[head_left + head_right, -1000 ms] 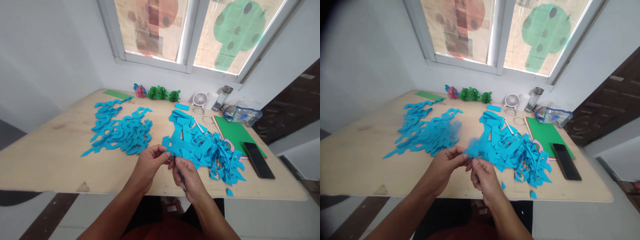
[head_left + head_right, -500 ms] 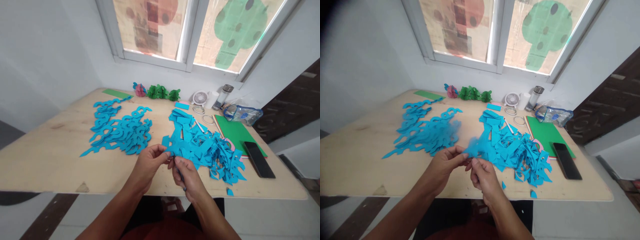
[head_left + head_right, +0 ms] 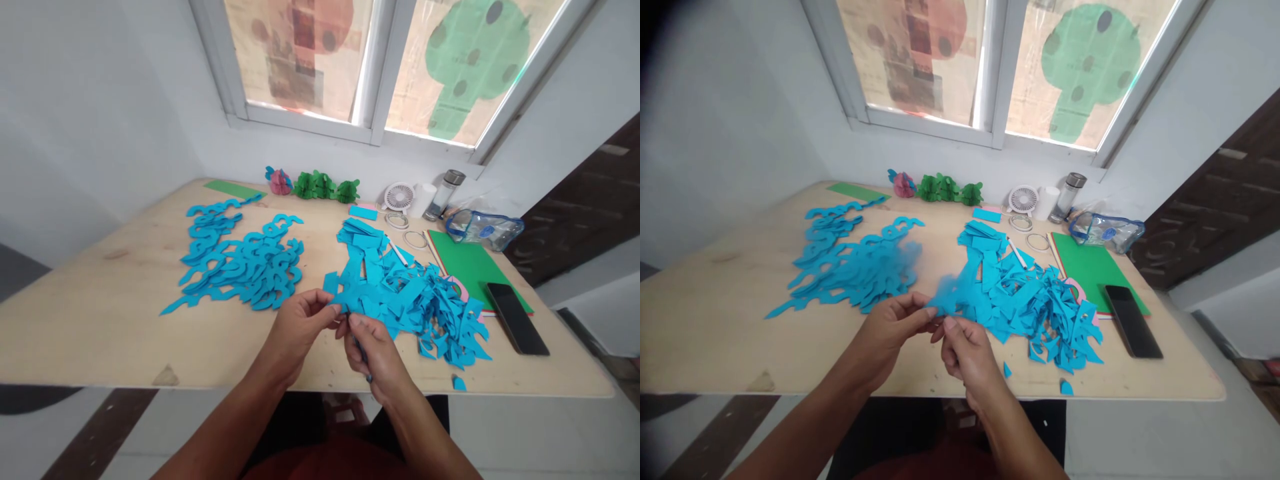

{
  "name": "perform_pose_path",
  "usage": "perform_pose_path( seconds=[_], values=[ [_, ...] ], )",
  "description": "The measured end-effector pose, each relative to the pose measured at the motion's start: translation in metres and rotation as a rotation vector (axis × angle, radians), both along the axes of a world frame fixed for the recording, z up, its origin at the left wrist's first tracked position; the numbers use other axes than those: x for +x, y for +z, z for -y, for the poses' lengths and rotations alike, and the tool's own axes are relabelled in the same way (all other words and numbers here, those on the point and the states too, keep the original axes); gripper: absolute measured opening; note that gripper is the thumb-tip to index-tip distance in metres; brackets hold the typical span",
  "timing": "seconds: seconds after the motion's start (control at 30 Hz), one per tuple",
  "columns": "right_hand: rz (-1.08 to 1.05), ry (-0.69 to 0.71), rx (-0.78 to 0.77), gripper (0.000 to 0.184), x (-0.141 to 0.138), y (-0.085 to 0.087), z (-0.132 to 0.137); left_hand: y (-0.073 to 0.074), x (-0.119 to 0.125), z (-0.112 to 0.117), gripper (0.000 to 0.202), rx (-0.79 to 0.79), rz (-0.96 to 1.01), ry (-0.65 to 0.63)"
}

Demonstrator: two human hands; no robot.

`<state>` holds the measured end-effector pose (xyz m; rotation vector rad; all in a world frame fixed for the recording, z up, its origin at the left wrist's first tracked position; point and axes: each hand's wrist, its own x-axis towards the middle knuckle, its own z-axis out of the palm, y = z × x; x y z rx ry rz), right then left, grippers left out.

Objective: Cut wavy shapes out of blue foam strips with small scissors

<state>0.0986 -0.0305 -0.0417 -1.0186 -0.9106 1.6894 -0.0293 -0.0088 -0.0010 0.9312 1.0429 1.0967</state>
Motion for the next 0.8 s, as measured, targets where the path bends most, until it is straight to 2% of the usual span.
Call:
perform_pose_path(
  seconds=[0.3,0.8],
  values=[
    [0.006,0.002,-0.002,0.041,0.0002,0.0023,0.0016,0.0065,0.0011,0.0033,0.016,-0.003,-0.013,0.009],
    [0.030,0.002,0.000,0.043,0.0001,0.0031,0.0019,0.0067,0.0005,0.0036,0.016,-0.011,-0.015,0.021]
  ],
)
